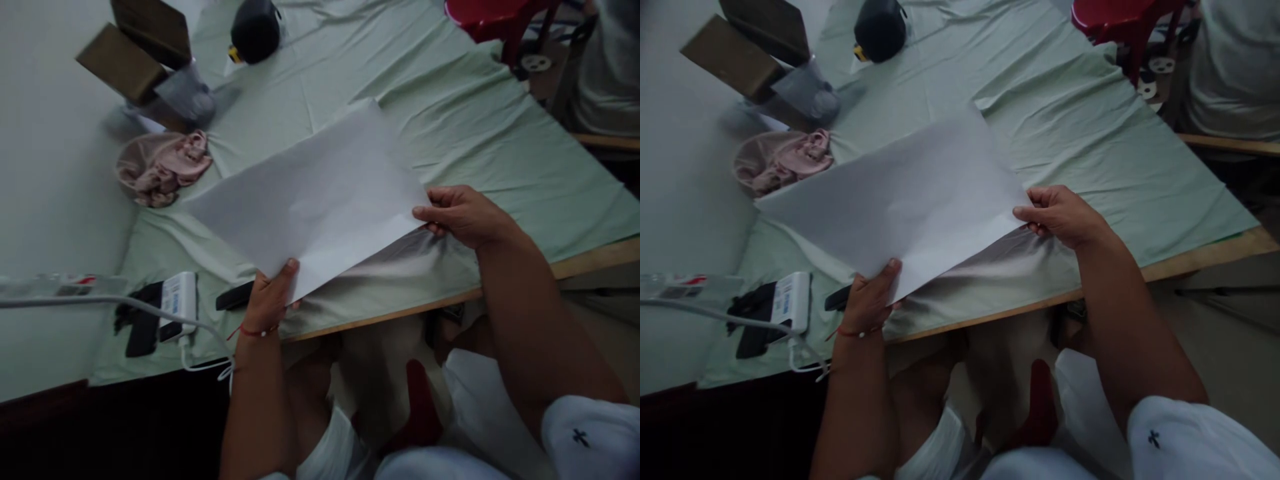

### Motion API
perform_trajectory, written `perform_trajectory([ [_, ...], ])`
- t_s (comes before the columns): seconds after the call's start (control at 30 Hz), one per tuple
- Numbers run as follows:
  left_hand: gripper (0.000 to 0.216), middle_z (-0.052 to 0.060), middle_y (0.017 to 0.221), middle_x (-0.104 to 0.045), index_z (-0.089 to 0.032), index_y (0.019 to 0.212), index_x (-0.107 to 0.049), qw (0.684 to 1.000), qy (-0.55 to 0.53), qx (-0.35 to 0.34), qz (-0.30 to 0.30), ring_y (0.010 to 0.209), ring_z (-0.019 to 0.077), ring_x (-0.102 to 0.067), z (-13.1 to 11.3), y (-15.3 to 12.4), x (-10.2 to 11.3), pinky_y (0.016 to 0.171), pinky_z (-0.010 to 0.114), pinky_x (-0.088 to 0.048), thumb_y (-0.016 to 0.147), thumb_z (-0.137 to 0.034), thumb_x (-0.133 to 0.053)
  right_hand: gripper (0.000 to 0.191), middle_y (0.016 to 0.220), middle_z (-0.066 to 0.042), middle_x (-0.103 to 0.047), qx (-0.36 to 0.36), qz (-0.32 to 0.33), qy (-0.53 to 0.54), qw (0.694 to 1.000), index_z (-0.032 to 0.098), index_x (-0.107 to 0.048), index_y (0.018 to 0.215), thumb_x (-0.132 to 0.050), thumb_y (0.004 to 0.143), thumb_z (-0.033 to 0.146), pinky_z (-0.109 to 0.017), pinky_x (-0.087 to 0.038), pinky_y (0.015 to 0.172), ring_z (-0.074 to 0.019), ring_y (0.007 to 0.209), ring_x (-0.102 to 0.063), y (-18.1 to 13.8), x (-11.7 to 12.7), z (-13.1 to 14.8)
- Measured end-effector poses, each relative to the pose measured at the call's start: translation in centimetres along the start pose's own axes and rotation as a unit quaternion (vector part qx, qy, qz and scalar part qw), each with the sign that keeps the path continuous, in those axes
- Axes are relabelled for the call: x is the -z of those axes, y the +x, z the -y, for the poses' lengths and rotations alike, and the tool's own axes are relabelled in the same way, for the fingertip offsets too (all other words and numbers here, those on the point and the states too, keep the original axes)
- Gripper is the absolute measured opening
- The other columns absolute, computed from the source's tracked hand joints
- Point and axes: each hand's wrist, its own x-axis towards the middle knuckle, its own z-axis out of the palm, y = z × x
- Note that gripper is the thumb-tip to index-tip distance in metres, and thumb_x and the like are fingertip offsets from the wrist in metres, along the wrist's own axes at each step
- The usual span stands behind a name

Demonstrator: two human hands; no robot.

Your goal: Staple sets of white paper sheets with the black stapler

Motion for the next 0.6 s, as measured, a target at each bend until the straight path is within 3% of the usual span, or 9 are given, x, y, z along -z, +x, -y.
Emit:
perform_trajectory([
  [0.27, 0.043, -0.007, 0.055, -0.054, -0.023, 0.09, -0.064, 0.999, 0.047, -0.002, -0.021, 0.034, 0.0103, -0.041, 0.5, 0.3, 0.3, 0.024, 0.022, -0.027, 0.073, -0.05, -0.093, 0.034, 0.057, 0.001, -0.054, 0.043, -0.042, -0.012, 0.998, 0.02, -0.07, 0.069, -0.091, 0.087, 0.04, -0.023, -0.026, 0.042, -0.0064, 0.048, -0.043, 0.4, -0.5, -0.3],
  [0.43, 0.048, -0.007, 0.058, -0.055, -0.022, 0.093, -0.063, 0.997, 0.058, -0.015, -0.048, 0.035, 0.0091, -0.04, 0.9, 0.4, 0.8, 0.024, 0.021, -0.028, 0.074, -0.055, -0.093, 0.029, 0.064, -0.002, -0.065, 0.027, -0.004, 0.03, 0.999, 0.021, -0.075, 0.078, -0.097, 0.08, 0.04, -0.022, -0.034, 0.043, -0.0072, 0.05, -0.048, 0.3, -0.4, -0.2],
  [0.6, 0.048, -0.007, 0.062, -0.057, -0.022, 0.099, -0.064, 0.998, 0.042, -0.019, -0.044, 0.037, 0.0099, -0.043, 1.0, 0.2, 1.2, 0.025, 0.021, -0.031, 0.074, -0.05, -0.094, 0.033, 0.064, -0.003, -0.068, 0.0, 0.002, 0.045, 0.999, 0.02, -0.075, 0.077, -0.101, 0.073, 0.039, -0.021, -0.031, 0.039, -0.0057, 0.047, -0.044, 0.3, 0.0, -0.4],
])
